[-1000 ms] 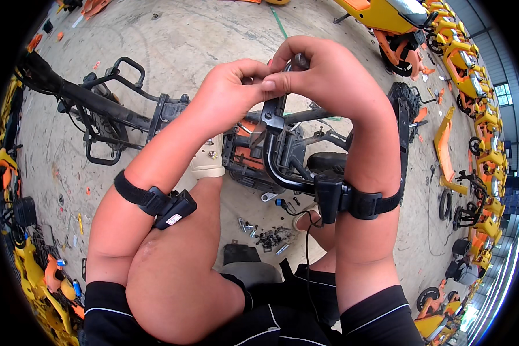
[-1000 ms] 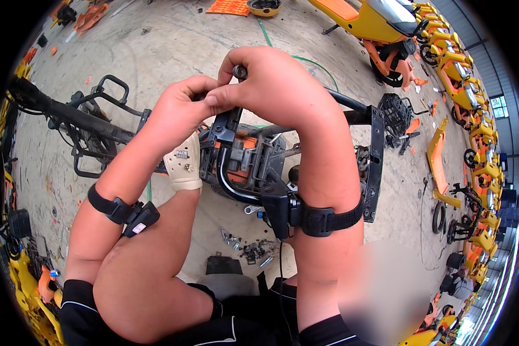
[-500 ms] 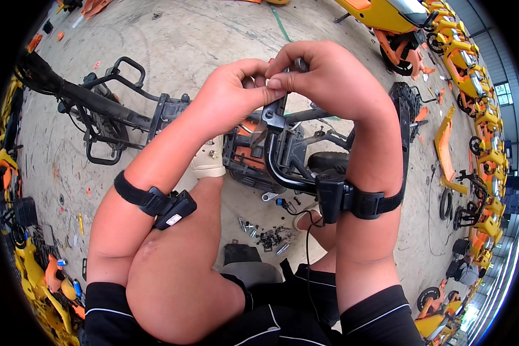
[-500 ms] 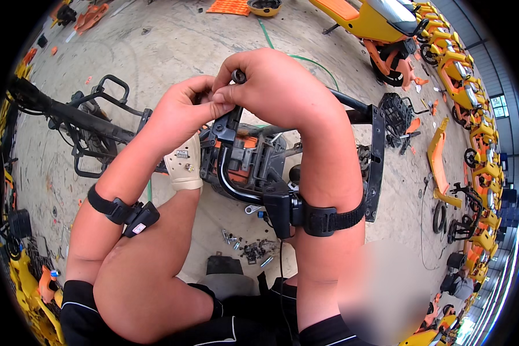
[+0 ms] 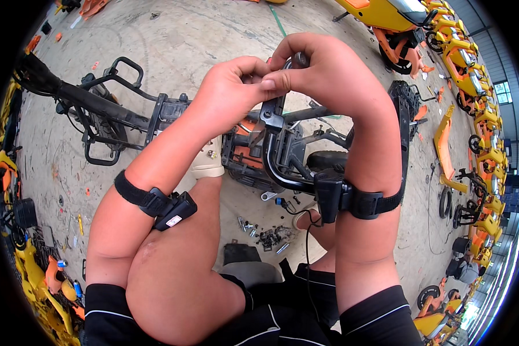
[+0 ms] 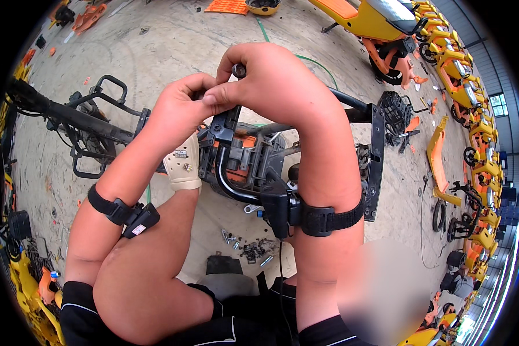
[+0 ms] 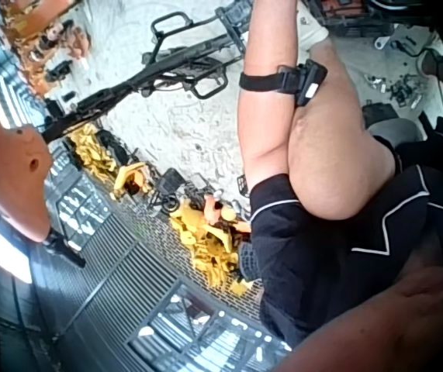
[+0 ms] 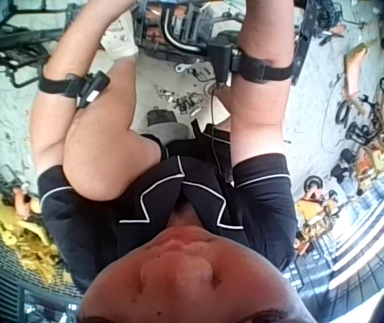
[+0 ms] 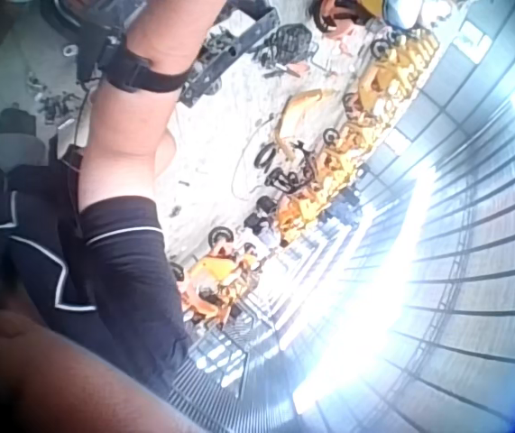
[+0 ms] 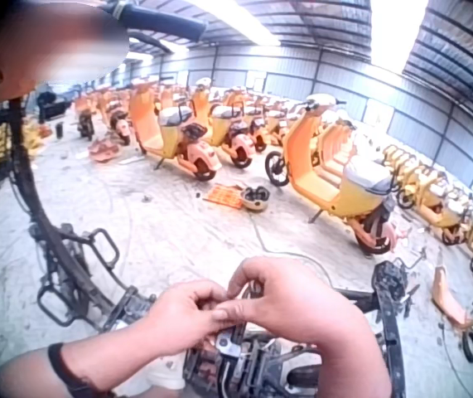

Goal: The person connects wires and secures small metal components to the frame of an electric scooter. They use a hex key to tighten fasteners and handle various small parts on the floor.

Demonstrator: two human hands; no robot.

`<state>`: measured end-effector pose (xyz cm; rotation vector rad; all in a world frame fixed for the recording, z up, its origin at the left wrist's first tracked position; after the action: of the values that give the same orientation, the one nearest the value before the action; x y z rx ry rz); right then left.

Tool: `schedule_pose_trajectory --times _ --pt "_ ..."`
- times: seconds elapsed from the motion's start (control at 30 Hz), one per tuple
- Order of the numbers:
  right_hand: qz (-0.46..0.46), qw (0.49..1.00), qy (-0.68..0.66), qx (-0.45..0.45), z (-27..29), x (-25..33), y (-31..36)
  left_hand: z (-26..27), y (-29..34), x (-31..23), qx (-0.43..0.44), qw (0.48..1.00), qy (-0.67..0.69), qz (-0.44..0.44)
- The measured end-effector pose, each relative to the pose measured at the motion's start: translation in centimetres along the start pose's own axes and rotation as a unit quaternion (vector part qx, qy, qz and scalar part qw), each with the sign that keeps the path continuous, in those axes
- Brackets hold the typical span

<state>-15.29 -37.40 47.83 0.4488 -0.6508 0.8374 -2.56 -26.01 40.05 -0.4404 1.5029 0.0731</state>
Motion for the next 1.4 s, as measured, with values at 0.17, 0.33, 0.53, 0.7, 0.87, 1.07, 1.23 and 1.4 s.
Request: schedule_pose_trajectory --times 0.17,0.33,0.53,0.7,0.87,1.07,1.23,1.4 --pt "0.014 0.999 -0.015 0.032 0.1 -0.5 -0.2 0.1 0.2 -0.4 -0.005 1.000 0.010 -0.001" --pt "-0.006 0.998 -0.016 0.056 0.5 -0.3 0.2 0.2 0.2 0.0 0.003 1.000 -0.006 -0.015" --pt "0.000 0.999 -0.013 0.050 0.4 -0.4 0.2 0.3 0.0 0.3 0.014 0.999 -0.010 -0.034" --pt "0.018 0.999 -0.006 0.042 0.2 -0.4 0.0 0.2 0.1 0.0 0.029 0.999 -0.026 -0.027" --pt "0.004 0.999 0.038 0.021 -0.1 0.1 0.0 0.2 0.3 -0.5 0.024 1.000 -0.019 -0.004" --pt "-0.026 0.998 0.050 0.006 -0.1 0.4 0.1 0.4 0.3 -0.1 0.015 0.999 -0.032 0.005" --pt "0.020 0.998 0.026 0.044 0.0 0.2 0.2 0.4 0.4 0.0 -0.002 1.000 0.006 0.019" --pt "0.011 0.999 -0.017 0.046 0.0 -0.8 -0.1 0.3 0.2 -0.2 0.015 1.000 0.002 0.026"
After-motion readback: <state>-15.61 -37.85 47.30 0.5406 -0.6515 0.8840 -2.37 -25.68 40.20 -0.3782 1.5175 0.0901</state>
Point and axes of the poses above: each hand's wrist, its own y-axis away from the middle knuckle, its own z-axis out of the back of the hand, x = y × z, the point moved 2 cm from there along -y, towards the middle knuckle, and after that the axes turned 15 degrees about -z, right-handed, at the moved point
